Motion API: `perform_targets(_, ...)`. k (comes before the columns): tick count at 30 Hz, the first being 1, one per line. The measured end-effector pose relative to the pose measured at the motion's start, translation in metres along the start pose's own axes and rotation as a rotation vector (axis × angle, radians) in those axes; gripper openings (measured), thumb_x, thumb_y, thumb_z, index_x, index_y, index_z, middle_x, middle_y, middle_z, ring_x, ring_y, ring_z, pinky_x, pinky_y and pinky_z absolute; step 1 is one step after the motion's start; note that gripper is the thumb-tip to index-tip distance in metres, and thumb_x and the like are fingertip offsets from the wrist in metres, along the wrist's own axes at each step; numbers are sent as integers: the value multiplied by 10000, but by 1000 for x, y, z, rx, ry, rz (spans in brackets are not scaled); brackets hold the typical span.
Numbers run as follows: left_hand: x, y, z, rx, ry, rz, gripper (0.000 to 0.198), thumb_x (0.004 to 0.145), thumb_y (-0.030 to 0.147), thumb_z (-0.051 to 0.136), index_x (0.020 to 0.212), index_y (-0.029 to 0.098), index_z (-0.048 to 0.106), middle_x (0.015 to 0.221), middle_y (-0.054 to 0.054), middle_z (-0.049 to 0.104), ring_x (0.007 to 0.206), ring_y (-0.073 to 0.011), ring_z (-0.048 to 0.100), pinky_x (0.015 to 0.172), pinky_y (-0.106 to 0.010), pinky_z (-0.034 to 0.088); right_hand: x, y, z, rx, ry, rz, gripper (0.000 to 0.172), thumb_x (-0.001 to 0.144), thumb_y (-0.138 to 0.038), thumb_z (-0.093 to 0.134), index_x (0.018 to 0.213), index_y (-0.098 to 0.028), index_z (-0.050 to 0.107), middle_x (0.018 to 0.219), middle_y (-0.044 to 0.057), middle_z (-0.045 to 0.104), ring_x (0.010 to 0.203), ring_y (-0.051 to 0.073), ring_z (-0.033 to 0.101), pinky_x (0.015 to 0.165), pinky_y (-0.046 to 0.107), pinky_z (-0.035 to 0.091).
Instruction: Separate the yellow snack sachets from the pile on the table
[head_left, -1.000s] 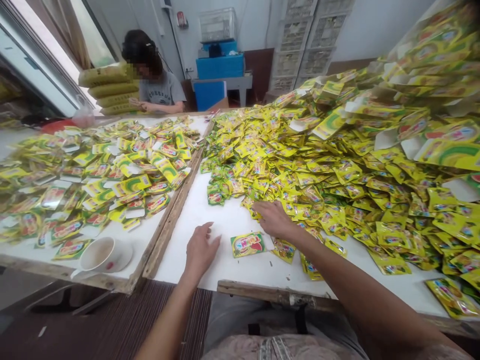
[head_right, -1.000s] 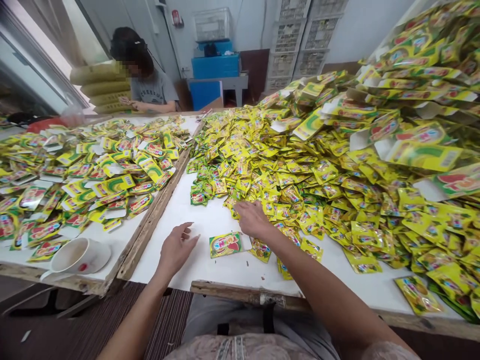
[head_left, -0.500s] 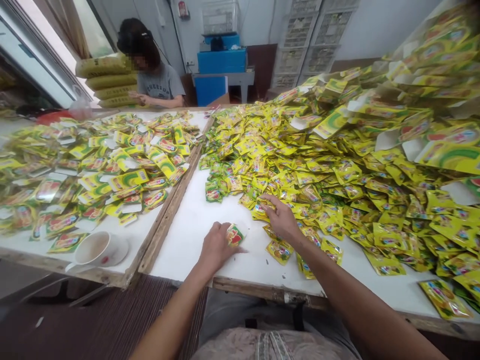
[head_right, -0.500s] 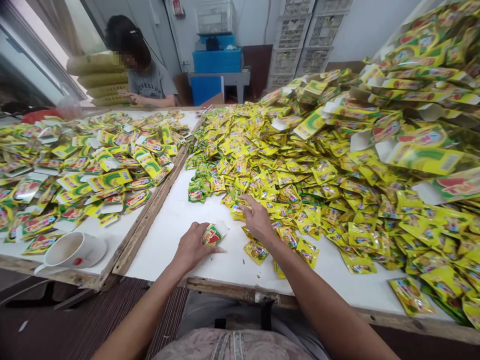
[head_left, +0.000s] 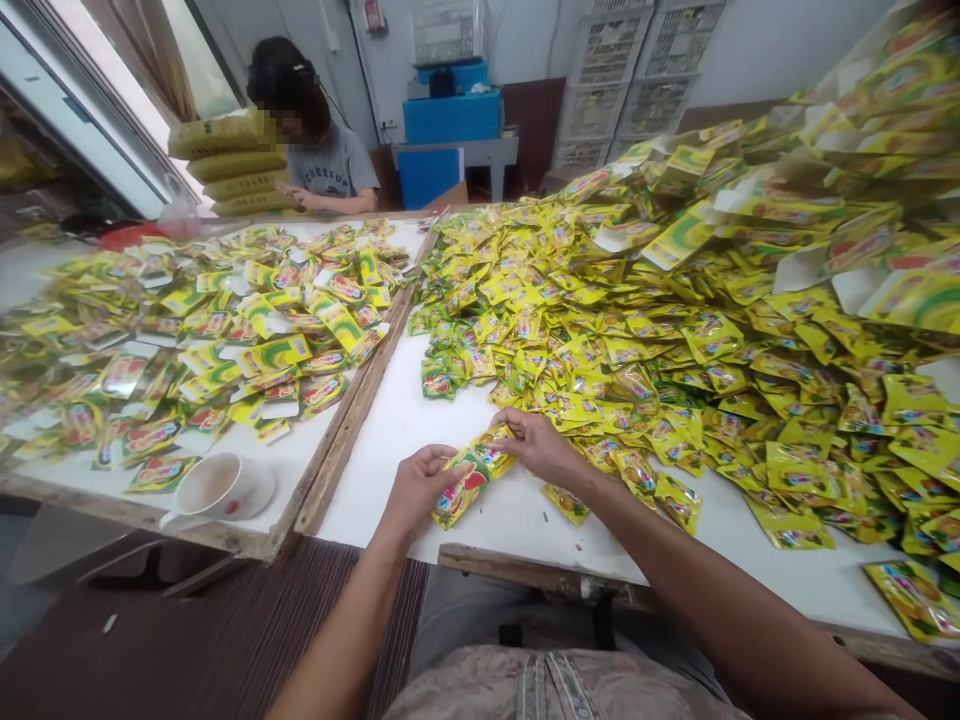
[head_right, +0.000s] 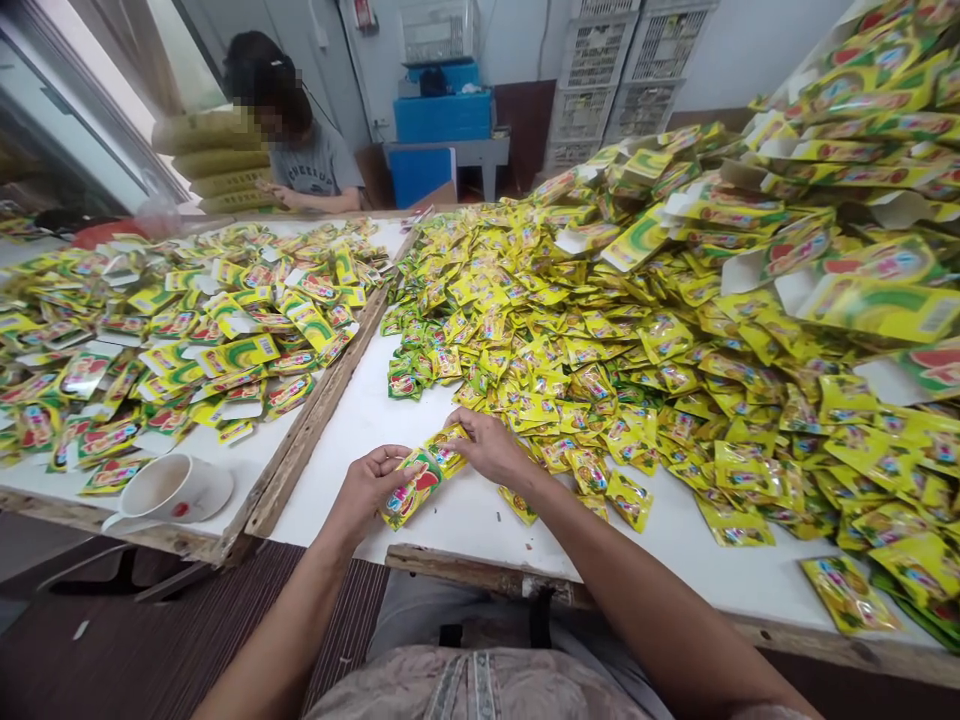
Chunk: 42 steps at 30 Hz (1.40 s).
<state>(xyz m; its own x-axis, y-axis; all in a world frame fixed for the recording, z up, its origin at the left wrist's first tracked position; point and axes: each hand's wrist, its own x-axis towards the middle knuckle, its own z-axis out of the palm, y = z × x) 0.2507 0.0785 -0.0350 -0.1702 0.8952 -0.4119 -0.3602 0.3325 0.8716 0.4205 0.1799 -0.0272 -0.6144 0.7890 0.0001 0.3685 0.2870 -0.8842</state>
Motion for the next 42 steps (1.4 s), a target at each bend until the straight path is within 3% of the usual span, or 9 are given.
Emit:
perform_targets(7,2,1,-5,-19,47,10,459,499,317,838,862,133,625,717,-38,725,587,-155,658,574,-247,504,0,-28,-16,-252,-112,21,129,780,-278,558,809,-179,636,565,-48,457,550,102,397,556,215,277)
perform_targets(12,1,1,-4,64,-64,43,409,549,285,819,887,132,645,777,-49,735,671,-164,676,634,-241,513,12,-46,-17,-364,-241,4,75,741,-227,621,793,-187,657,622,-21,537,616,118,458,583,218,291)
perform_targets(21,-1,4,-5,-33,-106,16,387,556,274,817,876,112,671,726,-60,725,629,-160,664,615,-244,515,10,-31,7,-178,90,-89,111,707,-216,657,752,-171,566,639,-46,499,598,97,428,570,205,304)
perform_targets(25,0,-1,-4,-28,-69,27,390,563,307,810,875,122,668,703,-46,716,611,-145,651,593,-225,499,0,-23,14,-208,9,-91,56,769,-220,593,745,-171,580,632,-38,517,591,99,433,563,208,300)
perform_targets(28,2,-4,-4,8,-101,7,447,562,302,810,948,141,652,689,-26,707,602,-140,645,572,-215,486,-1,-23,15,-271,-67,-70,167,843,-249,510,727,-168,599,643,-16,551,603,107,459,563,214,309)
perform_targets(31,4,-1,-5,-33,-81,-25,490,523,290,828,952,136,648,645,-18,694,573,-136,635,554,-212,478,9,-23,8,-354,-70,-94,193,876,-279,476,843,-169,632,812,29,633,718,129,529,638,232,360)
perform_targets(36,6,5,-6,-155,20,-56,523,450,272,853,908,115,656,673,-48,710,527,-130,621,506,-206,463,41,-12,-25,-745,148,-70,383,836,-296,560,1193,-157,535,1152,120,600,1052,248,486,858,370,347)
perform_targets(39,6,5,-5,-186,68,-61,487,457,267,849,876,106,659,675,-49,710,526,-126,619,498,-201,461,54,0,-36,-964,138,-37,321,812,-219,581,1127,-158,585,1093,124,623,1050,278,466,856,399,326)
perform_targets(42,6,3,-7,-186,91,-37,454,489,272,836,873,106,661,688,-49,711,540,-123,622,515,-202,470,55,10,-30,-940,94,6,193,870,-235,493,932,-172,664,948,94,651,964,237,504,822,340,344)
